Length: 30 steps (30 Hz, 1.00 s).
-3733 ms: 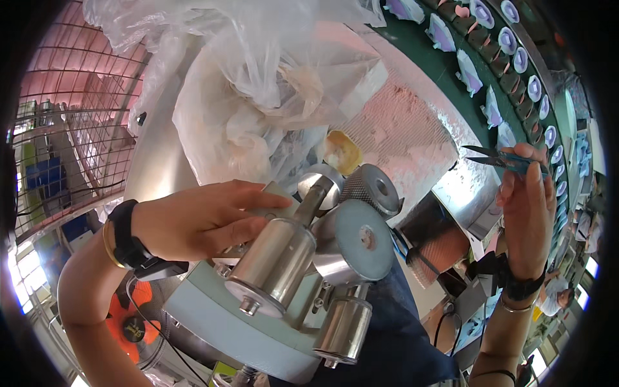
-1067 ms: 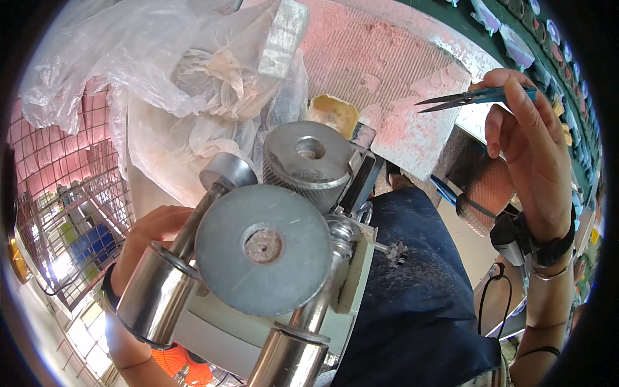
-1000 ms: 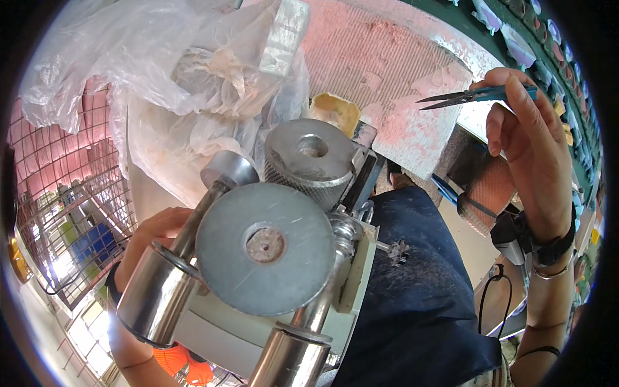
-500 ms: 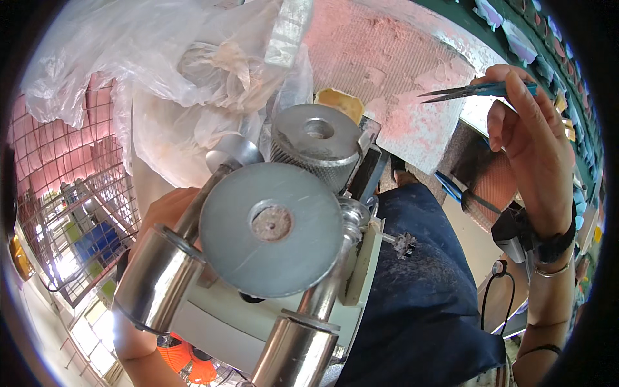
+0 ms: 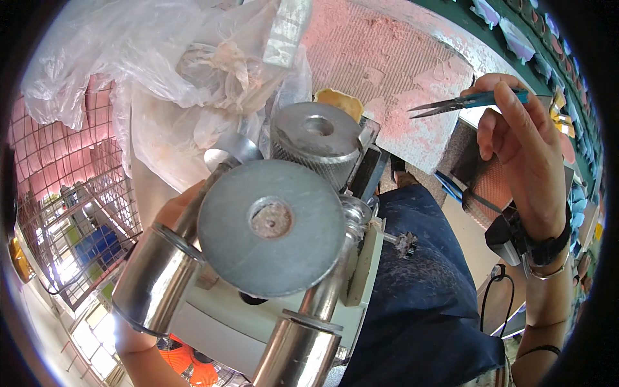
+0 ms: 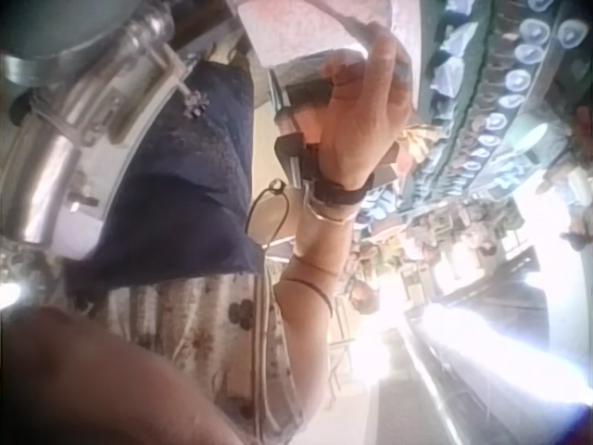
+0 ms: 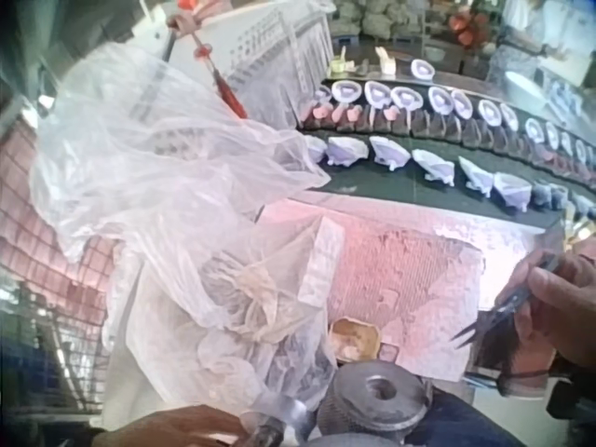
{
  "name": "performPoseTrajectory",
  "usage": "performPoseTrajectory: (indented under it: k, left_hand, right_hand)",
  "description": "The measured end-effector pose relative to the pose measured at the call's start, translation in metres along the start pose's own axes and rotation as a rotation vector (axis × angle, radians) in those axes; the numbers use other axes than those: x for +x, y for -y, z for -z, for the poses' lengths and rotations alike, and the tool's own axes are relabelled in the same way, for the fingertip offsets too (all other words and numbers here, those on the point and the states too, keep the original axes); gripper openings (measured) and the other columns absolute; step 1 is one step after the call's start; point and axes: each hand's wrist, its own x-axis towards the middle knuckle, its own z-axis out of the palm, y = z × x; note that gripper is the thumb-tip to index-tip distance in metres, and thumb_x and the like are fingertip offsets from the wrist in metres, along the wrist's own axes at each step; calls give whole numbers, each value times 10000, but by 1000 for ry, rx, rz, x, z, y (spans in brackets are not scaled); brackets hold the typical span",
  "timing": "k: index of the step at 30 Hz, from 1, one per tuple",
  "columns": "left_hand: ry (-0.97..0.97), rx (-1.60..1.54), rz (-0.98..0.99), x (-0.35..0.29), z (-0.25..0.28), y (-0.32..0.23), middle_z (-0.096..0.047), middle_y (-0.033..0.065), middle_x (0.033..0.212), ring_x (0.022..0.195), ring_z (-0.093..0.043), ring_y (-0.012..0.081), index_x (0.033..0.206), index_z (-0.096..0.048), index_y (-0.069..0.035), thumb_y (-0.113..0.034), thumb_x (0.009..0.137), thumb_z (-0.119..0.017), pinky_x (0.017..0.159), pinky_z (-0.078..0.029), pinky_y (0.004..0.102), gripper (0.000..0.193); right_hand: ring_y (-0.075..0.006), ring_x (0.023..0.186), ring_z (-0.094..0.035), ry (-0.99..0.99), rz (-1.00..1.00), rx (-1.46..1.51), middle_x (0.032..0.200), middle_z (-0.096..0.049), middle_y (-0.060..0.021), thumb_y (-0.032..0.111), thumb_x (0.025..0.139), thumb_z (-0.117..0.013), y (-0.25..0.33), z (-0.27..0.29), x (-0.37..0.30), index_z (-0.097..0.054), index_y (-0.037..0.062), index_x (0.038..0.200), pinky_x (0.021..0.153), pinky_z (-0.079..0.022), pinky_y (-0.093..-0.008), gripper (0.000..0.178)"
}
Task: Operating a machine to process shoe components, handling materials in bags, and applying adhesive with a brush.
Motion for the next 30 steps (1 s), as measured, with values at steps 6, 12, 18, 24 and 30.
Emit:
performPoseTrajectory:
  k: [6,12,18,24,30]
  left_hand:
    - [85,328,-78,15,2,4,-601,120,1266,1169,-537,281,1031,-731,-44,-232,998,-482,994,-405,396,314]
    - [13,146,-87,11,7,-6,-622,125,1216,1113,-567,294,970,-740,-52,-187,955,-573,950,-429,379,215]
    - [91,400,32,17,7,-28,-651,125,1127,1023,-604,294,897,-722,-27,-158,935,-590,891,-451,381,190]
    - [57,-109,13,3,-2,-12,-632,133,1140,1024,-586,226,886,-675,7,-141,968,-538,889,-438,356,218]
    - [-146,-5,105,-8,5,-22,-635,106,1049,973,-579,204,939,-646,2,-121,954,-568,874,-438,333,146]
  right_hand:
    - [-45,640,-503,-51,-3,0,847,-608,-22,284,1023,-497,-4,-3,-2,-587,12,1155,576,-410,-204,315]
    - [-41,653,-516,-102,-19,-13,815,-598,-3,280,1019,-506,-4,-14,0,-588,14,1154,577,-399,-197,309]
    - [-37,655,-517,-52,-18,6,785,-578,16,292,1017,-510,-4,-18,3,-589,22,1156,583,-396,-200,313]
    - [-47,657,-517,-31,-9,-17,766,-561,15,305,1016,-511,-4,-12,7,-589,26,1154,581,-389,-210,321]
    - [-64,730,-554,191,106,-33,776,-565,14,273,1010,-506,15,-47,43,-615,30,1118,628,-427,-220,288]
